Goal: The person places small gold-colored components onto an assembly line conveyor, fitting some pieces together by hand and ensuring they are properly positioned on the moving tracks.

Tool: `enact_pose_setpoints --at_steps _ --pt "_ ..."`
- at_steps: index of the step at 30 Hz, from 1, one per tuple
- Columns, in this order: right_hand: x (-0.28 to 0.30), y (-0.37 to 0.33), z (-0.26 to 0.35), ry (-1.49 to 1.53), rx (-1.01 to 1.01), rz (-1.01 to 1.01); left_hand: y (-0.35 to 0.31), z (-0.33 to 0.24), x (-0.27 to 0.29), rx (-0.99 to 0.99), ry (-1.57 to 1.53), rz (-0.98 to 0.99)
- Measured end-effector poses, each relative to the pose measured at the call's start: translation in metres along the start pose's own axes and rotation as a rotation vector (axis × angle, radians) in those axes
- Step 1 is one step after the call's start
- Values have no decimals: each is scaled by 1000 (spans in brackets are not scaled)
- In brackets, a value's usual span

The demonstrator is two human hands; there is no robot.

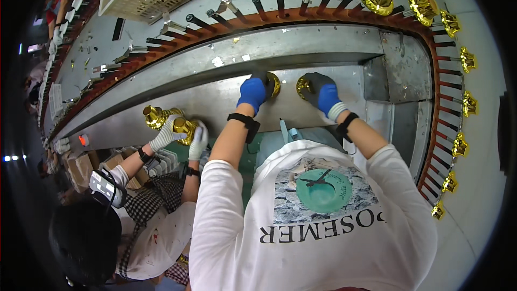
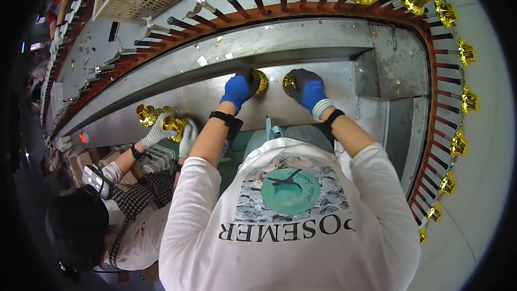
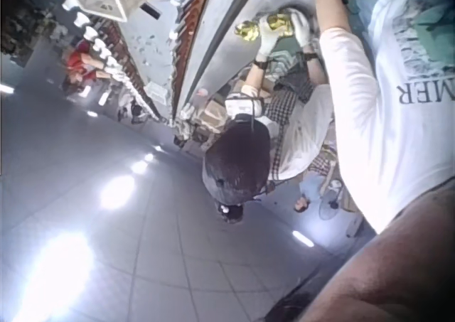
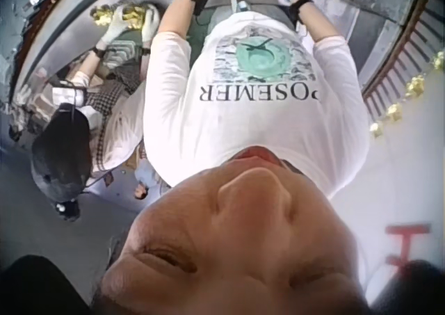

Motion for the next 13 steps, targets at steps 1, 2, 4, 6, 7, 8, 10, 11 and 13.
enact_pose_setpoints --at_steps 1,2,4,6,7,8,10,11,13 --pt "-15 1 -5 -5 -2 0 2 0 -9 60 71 50" --pt "-27 1 -8 -139 -48 31 1 -5 -19 106 119 148" --pt "-44 8 -14 -285 -149 179 -11 -9 -25 98 85 116" --pt "-46 2 -22 -218 -79 128 -22 -15 -19 103 72 99" --pt "-45 -3 -25 -149 -3 89 -29 -19 -10 106 117 92" --pt "-32 -6 -25 -147 -1 85 -30 -29 3 106 161 85" --pt "16 -13 -29 -60 105 -75 -18 -65 37 21 196 136" --pt "62 -8 -27 -47 105 39 -10 -91 55 -56 227 185" --pt "136 13 -21 -2 249 -124 0 -119 77 -247 142 71"
Point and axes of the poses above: each hand's wrist, its own y-axis towards the middle knuckle, its own x-axis out of the back of the hand, z = x × y, the point moved 2 cm from there along y, towards the middle knuckle, and after that the axes turned 4 degrees about y, right-handed, at the moved point
